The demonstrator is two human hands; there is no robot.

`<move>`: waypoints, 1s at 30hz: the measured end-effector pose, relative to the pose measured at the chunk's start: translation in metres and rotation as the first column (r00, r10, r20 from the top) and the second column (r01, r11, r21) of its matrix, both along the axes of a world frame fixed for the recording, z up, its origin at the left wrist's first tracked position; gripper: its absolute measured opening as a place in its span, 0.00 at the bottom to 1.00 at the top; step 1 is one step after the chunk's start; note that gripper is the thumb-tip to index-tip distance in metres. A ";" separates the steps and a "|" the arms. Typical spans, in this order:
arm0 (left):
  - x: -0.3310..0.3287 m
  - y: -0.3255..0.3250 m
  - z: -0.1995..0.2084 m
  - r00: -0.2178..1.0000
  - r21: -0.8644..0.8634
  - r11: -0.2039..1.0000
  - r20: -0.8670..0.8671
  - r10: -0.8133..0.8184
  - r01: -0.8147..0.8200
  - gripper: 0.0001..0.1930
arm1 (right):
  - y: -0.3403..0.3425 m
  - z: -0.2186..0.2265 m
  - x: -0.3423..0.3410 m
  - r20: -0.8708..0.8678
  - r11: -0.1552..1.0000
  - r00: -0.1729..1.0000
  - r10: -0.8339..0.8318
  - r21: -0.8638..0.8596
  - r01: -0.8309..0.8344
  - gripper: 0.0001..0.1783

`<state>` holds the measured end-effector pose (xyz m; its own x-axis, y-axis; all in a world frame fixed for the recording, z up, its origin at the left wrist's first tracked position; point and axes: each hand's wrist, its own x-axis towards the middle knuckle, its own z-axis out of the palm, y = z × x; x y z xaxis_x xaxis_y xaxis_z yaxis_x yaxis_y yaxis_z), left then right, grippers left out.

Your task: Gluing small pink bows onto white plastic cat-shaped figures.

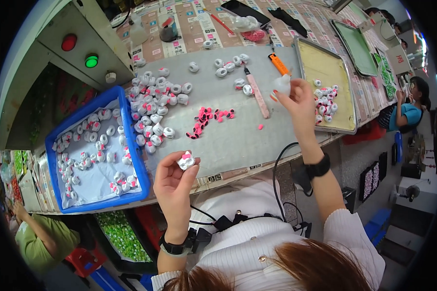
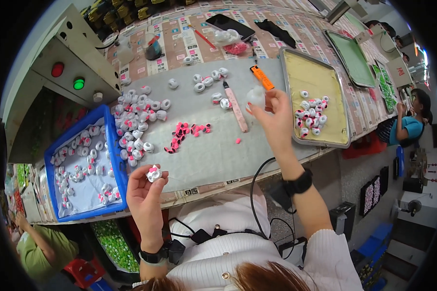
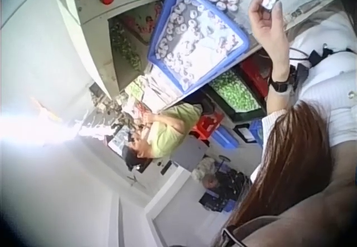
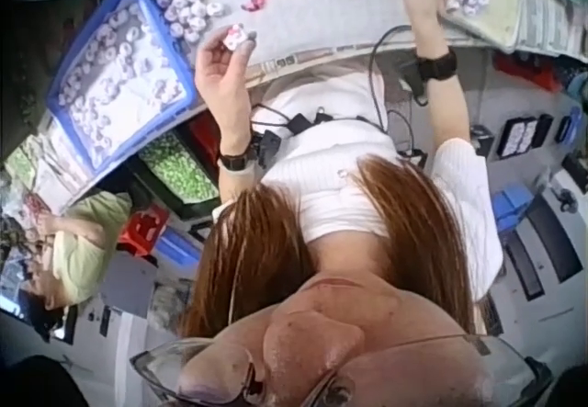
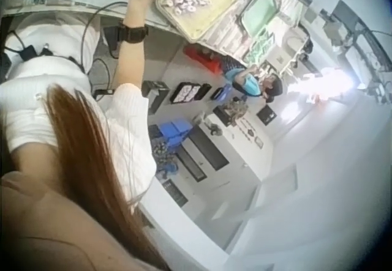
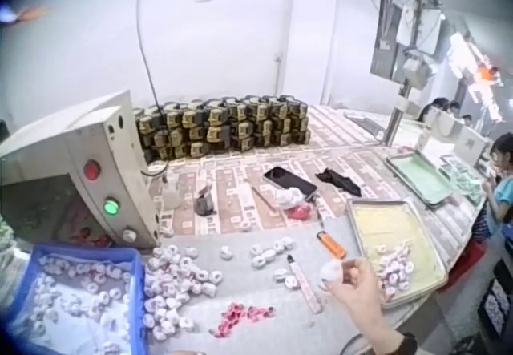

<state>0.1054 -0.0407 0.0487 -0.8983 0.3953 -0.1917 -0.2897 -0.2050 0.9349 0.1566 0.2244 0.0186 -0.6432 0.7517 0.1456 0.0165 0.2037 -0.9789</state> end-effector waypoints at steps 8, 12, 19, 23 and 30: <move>-0.001 -0.007 -0.006 0.998 -0.013 1.000 0.063 0.027 -0.026 0.13 | -0.013 -0.009 0.001 0.111 0.883 0.980 -0.162 0.459 0.094 0.18; -0.001 0.002 -0.013 0.990 0.032 0.997 0.122 -0.072 0.068 0.13 | -0.039 -0.009 -0.011 0.305 0.775 0.911 0.276 0.490 -0.399 0.11; 0.001 0.010 -0.005 0.969 0.061 0.991 0.211 -0.131 0.121 0.13 | -0.050 -0.022 -0.028 0.437 0.596 0.850 0.294 0.611 -0.520 0.09; 0.000 0.011 -0.012 0.969 0.034 0.989 0.202 -0.145 0.141 0.14 | -0.067 0.009 -0.015 0.260 0.766 0.890 0.375 0.455 -0.455 0.09; 0.004 0.020 -0.013 0.975 -0.042 0.976 0.073 -0.210 0.213 0.16 | -0.098 0.035 -0.001 0.167 0.577 0.786 0.595 0.592 -0.562 0.11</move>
<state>0.1098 -0.0204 0.0360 -0.7794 0.5637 -0.2735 -0.3850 -0.0865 0.9189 0.1554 0.1266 0.0541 -0.8912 -0.0303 0.4526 -0.3522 0.6750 -0.6483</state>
